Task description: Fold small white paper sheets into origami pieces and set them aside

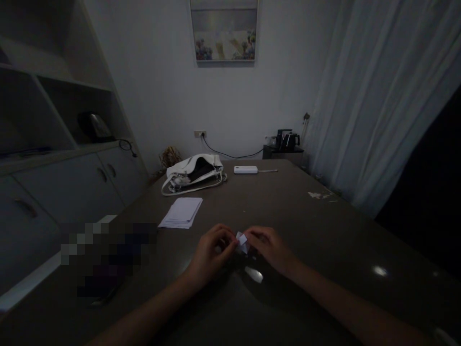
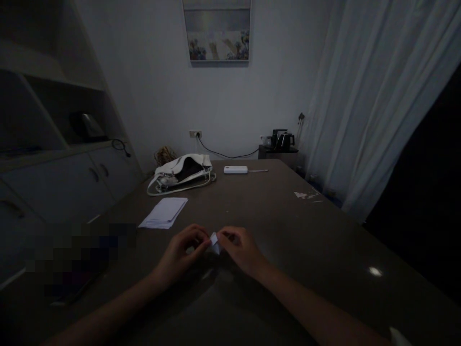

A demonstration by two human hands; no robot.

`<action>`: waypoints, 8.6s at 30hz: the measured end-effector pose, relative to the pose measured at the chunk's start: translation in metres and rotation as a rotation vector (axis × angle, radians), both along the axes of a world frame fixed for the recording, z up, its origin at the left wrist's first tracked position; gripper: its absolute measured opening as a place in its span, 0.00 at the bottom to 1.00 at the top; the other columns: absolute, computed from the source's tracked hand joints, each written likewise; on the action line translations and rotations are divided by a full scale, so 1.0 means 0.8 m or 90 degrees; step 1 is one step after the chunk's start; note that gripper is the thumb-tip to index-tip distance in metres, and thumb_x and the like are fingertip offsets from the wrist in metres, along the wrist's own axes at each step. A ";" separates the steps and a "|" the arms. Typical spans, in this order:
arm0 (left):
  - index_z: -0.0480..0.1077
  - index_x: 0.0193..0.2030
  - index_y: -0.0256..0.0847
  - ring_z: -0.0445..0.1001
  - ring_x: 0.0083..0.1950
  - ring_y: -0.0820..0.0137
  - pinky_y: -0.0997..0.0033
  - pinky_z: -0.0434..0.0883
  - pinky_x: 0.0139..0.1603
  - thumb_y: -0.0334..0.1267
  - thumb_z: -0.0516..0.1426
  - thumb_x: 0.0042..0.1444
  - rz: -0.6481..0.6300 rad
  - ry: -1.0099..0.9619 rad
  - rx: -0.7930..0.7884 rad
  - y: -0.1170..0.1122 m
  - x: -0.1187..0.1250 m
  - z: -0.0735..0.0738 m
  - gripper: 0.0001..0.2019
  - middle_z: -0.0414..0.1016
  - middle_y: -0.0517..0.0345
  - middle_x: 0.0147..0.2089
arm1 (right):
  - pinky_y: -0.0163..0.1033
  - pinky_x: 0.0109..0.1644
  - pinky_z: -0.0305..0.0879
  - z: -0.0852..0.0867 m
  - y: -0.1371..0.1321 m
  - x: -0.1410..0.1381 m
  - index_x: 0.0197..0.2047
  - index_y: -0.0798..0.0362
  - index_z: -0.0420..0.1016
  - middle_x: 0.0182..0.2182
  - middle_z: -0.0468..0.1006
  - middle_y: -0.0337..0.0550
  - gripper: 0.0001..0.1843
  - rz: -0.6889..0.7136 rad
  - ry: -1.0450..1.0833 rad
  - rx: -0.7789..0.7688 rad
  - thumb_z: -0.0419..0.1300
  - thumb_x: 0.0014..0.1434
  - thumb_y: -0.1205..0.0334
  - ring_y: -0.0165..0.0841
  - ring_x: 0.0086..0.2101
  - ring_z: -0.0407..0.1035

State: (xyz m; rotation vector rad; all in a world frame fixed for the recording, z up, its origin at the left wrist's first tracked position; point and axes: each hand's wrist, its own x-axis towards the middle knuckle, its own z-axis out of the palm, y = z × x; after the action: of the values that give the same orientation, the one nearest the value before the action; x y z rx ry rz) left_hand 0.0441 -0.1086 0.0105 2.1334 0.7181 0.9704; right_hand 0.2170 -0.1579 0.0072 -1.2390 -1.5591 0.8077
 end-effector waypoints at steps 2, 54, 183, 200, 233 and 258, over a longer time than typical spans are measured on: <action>0.69 0.31 0.35 0.68 0.33 0.74 0.77 0.65 0.29 0.36 0.54 0.55 0.010 0.002 0.003 0.000 0.000 0.000 0.07 0.68 0.54 0.36 | 0.31 0.31 0.61 0.002 -0.002 0.000 0.32 0.55 0.74 0.26 0.73 0.40 0.16 0.011 0.013 0.000 0.52 0.59 0.53 0.28 0.29 0.66; 0.69 0.30 0.36 0.70 0.42 0.69 0.73 0.68 0.37 0.42 0.55 0.55 -0.019 -0.067 -0.127 0.008 -0.002 -0.001 0.11 0.66 0.52 0.43 | 0.31 0.28 0.60 -0.004 0.002 0.002 0.30 0.56 0.73 0.24 0.72 0.40 0.14 0.036 0.016 0.000 0.58 0.54 0.52 0.27 0.25 0.65; 0.67 0.33 0.36 0.66 0.33 0.72 0.74 0.62 0.34 0.38 0.51 0.58 -0.028 0.060 0.057 -0.010 0.000 0.004 0.08 0.67 0.56 0.32 | 0.31 0.33 0.59 -0.005 0.003 -0.003 0.31 0.53 0.69 0.27 0.69 0.36 0.04 0.045 0.159 0.000 0.57 0.55 0.62 0.27 0.30 0.65; 0.68 0.32 0.36 0.66 0.34 0.72 0.75 0.62 0.34 0.38 0.52 0.58 -0.002 0.051 0.064 -0.005 -0.001 0.005 0.08 0.68 0.57 0.32 | 0.36 0.37 0.65 0.000 0.005 0.002 0.30 0.54 0.73 0.27 0.74 0.40 0.07 -0.015 0.175 -0.042 0.61 0.50 0.59 0.30 0.30 0.69; 0.71 0.29 0.34 0.69 0.27 0.74 0.76 0.64 0.28 0.45 0.61 0.47 -0.018 -0.086 -0.299 0.005 0.002 -0.002 0.14 0.72 0.56 0.27 | 0.39 0.41 0.69 0.001 -0.003 0.001 0.39 0.52 0.73 0.34 0.76 0.43 0.10 0.028 0.064 0.050 0.60 0.54 0.60 0.32 0.36 0.71; 0.69 0.33 0.34 0.72 0.32 0.70 0.73 0.68 0.32 0.44 0.58 0.51 -0.007 -0.075 -0.256 0.005 0.003 -0.005 0.13 0.73 0.55 0.31 | 0.40 0.39 0.67 -0.015 0.006 -0.002 0.40 0.55 0.72 0.33 0.79 0.45 0.17 0.078 0.196 -0.100 0.64 0.48 0.57 0.32 0.33 0.73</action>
State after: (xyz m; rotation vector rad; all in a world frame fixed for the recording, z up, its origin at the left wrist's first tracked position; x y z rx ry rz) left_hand 0.0467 -0.1049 0.0064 1.7152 0.7695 0.8551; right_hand 0.2151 -0.1534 -0.0049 -1.0757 -1.3492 1.1615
